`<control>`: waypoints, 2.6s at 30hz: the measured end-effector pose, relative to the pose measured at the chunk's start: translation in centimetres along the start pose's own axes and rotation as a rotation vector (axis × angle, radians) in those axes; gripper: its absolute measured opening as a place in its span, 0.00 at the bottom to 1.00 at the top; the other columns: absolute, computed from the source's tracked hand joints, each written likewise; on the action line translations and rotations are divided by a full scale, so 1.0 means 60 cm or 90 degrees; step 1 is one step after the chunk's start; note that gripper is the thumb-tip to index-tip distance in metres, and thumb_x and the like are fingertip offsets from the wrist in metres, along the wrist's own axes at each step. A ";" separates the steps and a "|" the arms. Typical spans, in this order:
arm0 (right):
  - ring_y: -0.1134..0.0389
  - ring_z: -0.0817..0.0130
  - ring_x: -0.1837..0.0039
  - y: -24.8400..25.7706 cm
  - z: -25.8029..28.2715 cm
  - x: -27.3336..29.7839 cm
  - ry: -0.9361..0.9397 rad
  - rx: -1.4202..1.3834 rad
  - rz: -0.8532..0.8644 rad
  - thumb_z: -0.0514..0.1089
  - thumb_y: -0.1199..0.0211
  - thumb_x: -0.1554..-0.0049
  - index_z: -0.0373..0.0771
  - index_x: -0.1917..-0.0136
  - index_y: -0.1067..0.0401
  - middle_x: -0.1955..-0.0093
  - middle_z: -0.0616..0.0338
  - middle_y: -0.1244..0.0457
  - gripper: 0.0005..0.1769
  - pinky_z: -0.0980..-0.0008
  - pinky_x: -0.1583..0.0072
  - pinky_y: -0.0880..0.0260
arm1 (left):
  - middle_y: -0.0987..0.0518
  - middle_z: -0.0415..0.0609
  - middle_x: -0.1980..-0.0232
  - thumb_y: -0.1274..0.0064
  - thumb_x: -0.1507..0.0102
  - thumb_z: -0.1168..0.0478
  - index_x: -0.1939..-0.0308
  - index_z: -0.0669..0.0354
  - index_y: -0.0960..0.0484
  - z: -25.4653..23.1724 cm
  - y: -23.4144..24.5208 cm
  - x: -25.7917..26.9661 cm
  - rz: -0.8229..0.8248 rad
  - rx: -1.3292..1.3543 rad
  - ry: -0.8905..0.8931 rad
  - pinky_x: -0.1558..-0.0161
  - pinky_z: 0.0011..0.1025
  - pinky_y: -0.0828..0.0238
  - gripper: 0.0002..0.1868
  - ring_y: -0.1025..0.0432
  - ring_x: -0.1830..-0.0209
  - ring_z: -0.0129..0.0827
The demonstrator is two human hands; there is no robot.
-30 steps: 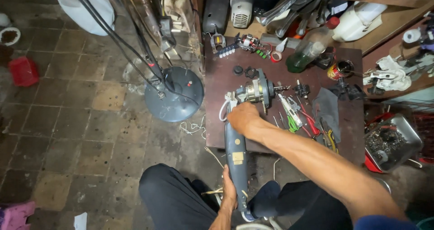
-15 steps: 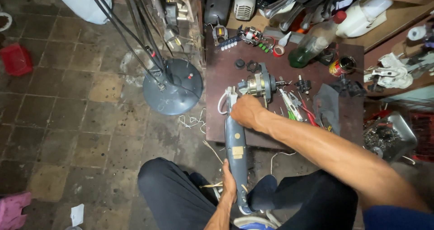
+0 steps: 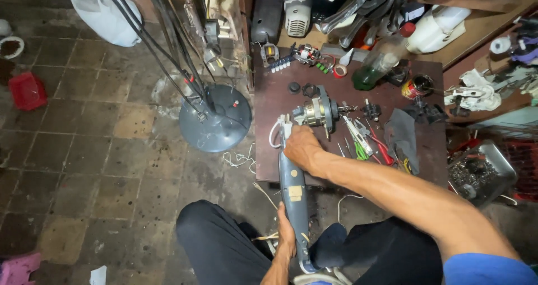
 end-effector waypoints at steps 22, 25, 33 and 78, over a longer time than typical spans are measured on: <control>0.32 0.65 0.57 0.003 0.014 -0.033 -0.072 0.010 -0.033 0.30 0.49 0.37 0.35 0.42 0.29 0.49 0.51 0.36 0.13 0.63 0.58 0.24 | 0.25 0.59 0.78 0.71 0.38 0.26 0.65 0.66 0.18 -0.001 -0.004 0.002 0.004 -0.009 0.009 0.84 0.33 0.36 0.45 0.32 0.84 0.42; 0.35 0.59 0.42 0.000 0.016 -0.014 -0.032 -0.041 0.112 0.45 0.47 0.34 0.37 0.39 0.29 0.41 0.48 0.35 0.15 0.64 0.42 0.30 | 0.26 0.59 0.80 0.71 0.39 0.24 0.69 0.67 0.19 0.010 -0.003 -0.005 0.016 0.002 0.035 0.87 0.35 0.39 0.47 0.35 0.87 0.43; 0.29 0.53 0.50 -0.008 0.025 -0.059 -0.106 0.027 -0.068 0.30 0.49 0.40 0.35 0.41 0.28 0.49 0.45 0.34 0.15 0.56 0.50 0.23 | 0.26 0.59 0.81 0.70 0.36 0.28 0.70 0.66 0.20 -0.003 -0.007 0.000 0.015 0.017 -0.007 0.87 0.34 0.38 0.42 0.35 0.88 0.42; 0.36 0.66 0.50 0.023 0.018 -0.023 -0.065 -0.017 -0.051 0.47 0.42 0.37 0.46 0.48 0.25 0.53 0.60 0.33 0.08 0.63 0.46 0.39 | 0.23 0.62 0.76 0.68 0.39 0.27 0.57 0.64 0.17 -0.004 -0.006 0.000 0.005 0.000 -0.015 0.82 0.35 0.33 0.43 0.29 0.81 0.43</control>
Point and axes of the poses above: each hand's wrist, its own x-axis away from the middle knuckle, its own y-axis out of the back of the hand, z = x × y, the point moved 6 cm from there along -x, towards the middle knuckle
